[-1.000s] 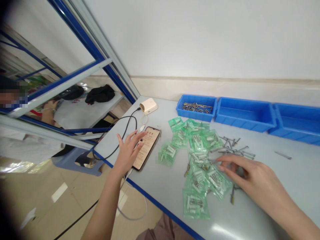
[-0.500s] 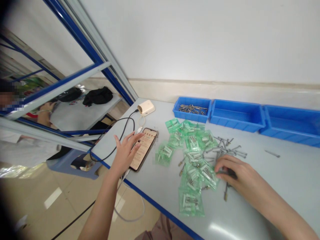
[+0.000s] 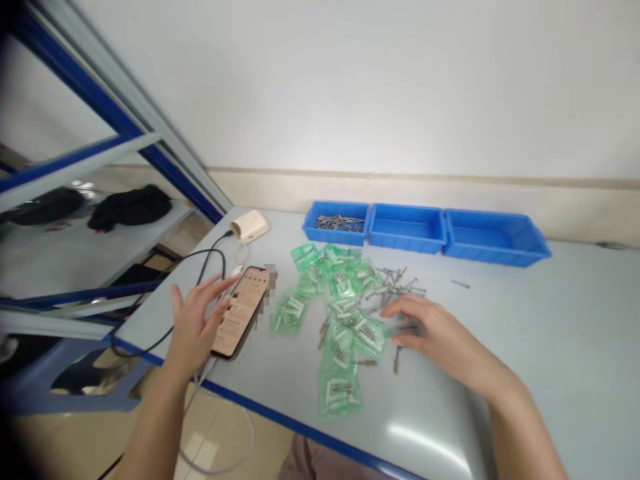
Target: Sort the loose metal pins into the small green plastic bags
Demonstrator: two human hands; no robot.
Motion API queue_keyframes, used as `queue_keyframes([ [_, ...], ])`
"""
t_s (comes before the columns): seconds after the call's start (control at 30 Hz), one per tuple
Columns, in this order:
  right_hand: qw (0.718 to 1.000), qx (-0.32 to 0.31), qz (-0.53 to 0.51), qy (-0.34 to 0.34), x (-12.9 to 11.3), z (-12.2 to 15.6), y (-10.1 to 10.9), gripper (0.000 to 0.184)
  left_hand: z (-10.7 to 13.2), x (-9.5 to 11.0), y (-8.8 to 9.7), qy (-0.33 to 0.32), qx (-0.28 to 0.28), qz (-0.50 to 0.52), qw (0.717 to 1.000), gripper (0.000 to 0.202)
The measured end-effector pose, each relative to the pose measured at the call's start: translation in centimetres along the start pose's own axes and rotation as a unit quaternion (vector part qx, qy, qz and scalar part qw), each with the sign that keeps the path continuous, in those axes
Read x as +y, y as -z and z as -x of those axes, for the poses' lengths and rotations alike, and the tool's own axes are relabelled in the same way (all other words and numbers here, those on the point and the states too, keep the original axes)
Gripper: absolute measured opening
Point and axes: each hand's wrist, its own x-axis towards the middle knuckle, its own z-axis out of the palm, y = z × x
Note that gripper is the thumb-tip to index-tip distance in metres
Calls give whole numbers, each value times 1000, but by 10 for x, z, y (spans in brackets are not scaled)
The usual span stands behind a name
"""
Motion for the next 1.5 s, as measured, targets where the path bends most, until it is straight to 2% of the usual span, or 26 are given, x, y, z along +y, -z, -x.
queue_keyframes([
  [0.1,999,-36,14,4,1,5,5,25,-5,14,-2,-31,-2,18,999,43],
  [0.2,997,-64,31,1,6,7,4,27,-9,39,-5,-77,-29,40,996,41],
  [0.37,995,-70,66,10,5,2,0,10,-8,86,-15,-152,-104,66,981,37],
  [0.43,995,-66,76,7,1,0,-1,8,-6,103,-21,-174,-132,77,973,36],
  [0.57,996,-54,74,2,-2,-2,-3,11,-4,135,-36,-218,-171,84,957,30],
  [0.7,997,-33,66,29,7,-4,-5,11,-5,162,-53,-275,-193,74,939,26],
  [0.83,994,49,78,65,19,-6,-3,9,-10,182,-70,-329,-173,73,925,26],
  [0.93,986,131,88,56,22,-6,0,11,-18,190,-83,-350,-149,72,922,26],
  [1.03,980,177,85,22,18,-6,1,16,-26,194,-91,-342,-116,81,929,23],
  [1.13,976,202,78,1,14,-8,0,18,-29,193,-95,-311,-76,105,941,25],
  [1.2,975,213,67,12,12,-11,-2,18,-30,191,-97,-288,-59,126,948,25],
  [1.37,971,218,69,71,8,-17,-11,20,-31,184,-101,-213,-60,164,961,31],
  [1.43,968,223,89,74,7,-17,-14,22,-32,183,-101,-193,-62,171,964,33],
  [1.5,964,235,111,64,7,-18,-16,24,-32,182,-100,-183,-51,180,965,26],
])
